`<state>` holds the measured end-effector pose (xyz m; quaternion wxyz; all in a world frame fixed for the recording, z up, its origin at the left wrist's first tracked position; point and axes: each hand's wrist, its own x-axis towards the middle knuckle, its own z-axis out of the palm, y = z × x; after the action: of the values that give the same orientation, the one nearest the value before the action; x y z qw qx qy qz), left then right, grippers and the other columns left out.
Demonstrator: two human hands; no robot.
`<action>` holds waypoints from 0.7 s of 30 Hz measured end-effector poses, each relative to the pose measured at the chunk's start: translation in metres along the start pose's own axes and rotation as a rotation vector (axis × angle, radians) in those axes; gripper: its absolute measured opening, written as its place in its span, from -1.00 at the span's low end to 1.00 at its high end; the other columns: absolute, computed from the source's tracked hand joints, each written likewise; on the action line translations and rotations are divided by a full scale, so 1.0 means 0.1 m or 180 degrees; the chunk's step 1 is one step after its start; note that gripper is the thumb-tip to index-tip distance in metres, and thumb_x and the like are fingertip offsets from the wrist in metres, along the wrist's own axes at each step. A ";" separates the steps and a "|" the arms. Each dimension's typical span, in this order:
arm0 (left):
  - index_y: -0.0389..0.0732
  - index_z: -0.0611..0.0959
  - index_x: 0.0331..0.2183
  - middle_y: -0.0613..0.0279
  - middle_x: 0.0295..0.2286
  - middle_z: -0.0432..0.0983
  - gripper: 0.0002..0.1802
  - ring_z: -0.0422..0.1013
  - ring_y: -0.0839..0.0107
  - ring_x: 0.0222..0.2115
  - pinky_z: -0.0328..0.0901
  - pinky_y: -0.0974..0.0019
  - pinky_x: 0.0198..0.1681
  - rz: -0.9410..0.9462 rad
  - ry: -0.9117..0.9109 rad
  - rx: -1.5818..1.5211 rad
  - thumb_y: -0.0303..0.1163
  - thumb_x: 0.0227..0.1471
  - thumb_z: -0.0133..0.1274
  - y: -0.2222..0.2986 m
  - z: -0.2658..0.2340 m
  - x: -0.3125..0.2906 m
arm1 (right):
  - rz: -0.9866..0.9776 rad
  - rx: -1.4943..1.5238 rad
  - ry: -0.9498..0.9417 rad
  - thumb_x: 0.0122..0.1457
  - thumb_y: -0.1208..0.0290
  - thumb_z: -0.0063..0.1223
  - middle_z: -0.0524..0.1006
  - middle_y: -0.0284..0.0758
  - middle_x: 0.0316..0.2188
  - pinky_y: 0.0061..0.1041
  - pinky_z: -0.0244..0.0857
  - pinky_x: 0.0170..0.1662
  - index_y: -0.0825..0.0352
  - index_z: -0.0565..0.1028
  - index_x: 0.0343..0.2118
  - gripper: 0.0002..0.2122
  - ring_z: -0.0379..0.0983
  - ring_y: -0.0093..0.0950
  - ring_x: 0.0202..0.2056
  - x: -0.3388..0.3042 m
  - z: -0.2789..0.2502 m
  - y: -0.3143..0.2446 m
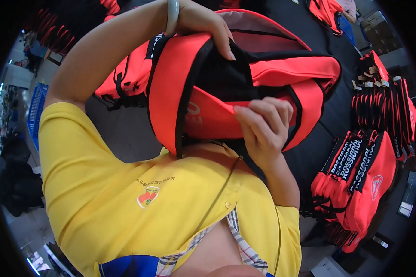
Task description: Inspecting and checking red backpacks for quality and internal contents in a factory setting.
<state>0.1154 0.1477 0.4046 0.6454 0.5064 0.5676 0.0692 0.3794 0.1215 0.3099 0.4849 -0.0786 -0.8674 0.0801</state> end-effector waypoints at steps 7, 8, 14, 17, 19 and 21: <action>-0.41 0.49 0.01 0.10 -0.11 0.52 -0.46 0.44 0.44 -0.12 0.28 0.45 0.03 0.0200 -0.0196 -0.0621 -0.43 -0.03 0.15 -0.32 0.01 0.23 | 0.0296 0.0119 -0.0365 -0.17 0.54 0.22 0.44 -0.44 -0.45 -0.43 0.10 -0.24 0.21 0.56 -0.35 -0.76 0.36 -0.44 -0.40 -0.23 -0.10 -0.04; -0.40 0.49 0.02 0.10 -0.10 0.51 -0.46 0.44 0.44 -0.11 0.27 0.46 0.04 0.0191 -0.0211 -0.0583 -0.42 -0.02 0.16 -0.32 0.01 0.26 | 0.0315 0.0113 -0.0376 -0.17 0.55 0.22 0.44 -0.43 -0.46 -0.43 0.10 -0.24 0.21 0.56 -0.34 -0.75 0.35 -0.44 -0.41 -0.24 -0.10 -0.04; -0.36 0.53 -0.01 0.11 -0.09 0.50 -0.50 0.42 0.47 -0.10 0.25 0.47 0.05 0.0472 0.0001 -0.0173 -0.34 0.02 0.15 -0.27 0.07 0.31 | 0.0606 0.0106 -0.0547 -0.16 0.54 0.21 0.44 -0.40 -0.44 -0.40 0.08 -0.23 0.21 0.58 -0.27 -0.71 0.34 -0.42 -0.40 -0.27 -0.17 -0.15; -0.33 0.55 -0.01 0.11 -0.10 0.50 -0.52 0.40 0.48 -0.09 0.23 0.48 0.06 0.0480 -0.0088 -0.0321 -0.29 0.05 0.13 -0.31 0.05 0.37 | 0.0646 -0.0008 -0.0783 -0.15 0.52 0.21 0.43 -0.40 -0.44 -0.40 0.06 -0.22 0.21 0.60 -0.25 -0.70 0.33 -0.43 -0.40 -0.26 -0.17 -0.19; -0.32 0.55 -0.01 0.11 -0.10 0.50 -0.52 0.40 0.49 -0.08 0.22 0.48 0.06 0.0410 0.0022 -0.0180 -0.28 0.06 0.12 -0.32 0.05 0.39 | 0.0673 0.0088 -0.0803 -0.15 0.52 0.21 0.43 -0.40 -0.45 -0.41 0.05 -0.22 0.21 0.60 -0.25 -0.70 0.32 -0.43 -0.40 -0.25 -0.17 -0.21; -0.32 0.55 -0.01 0.12 -0.10 0.51 -0.51 0.40 0.49 -0.08 0.22 0.48 0.07 0.0345 0.0120 -0.0035 -0.27 0.06 0.12 -0.31 0.02 0.40 | 0.0708 0.0174 -0.0823 -0.16 0.51 0.21 0.43 -0.40 -0.45 -0.41 0.04 -0.22 0.21 0.60 -0.26 -0.70 0.32 -0.44 -0.41 -0.26 -0.17 -0.22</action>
<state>0.1158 0.1582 0.3552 0.6327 0.5315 0.5510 0.1168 0.4057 0.0952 0.3020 0.3593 -0.1499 -0.9060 0.1662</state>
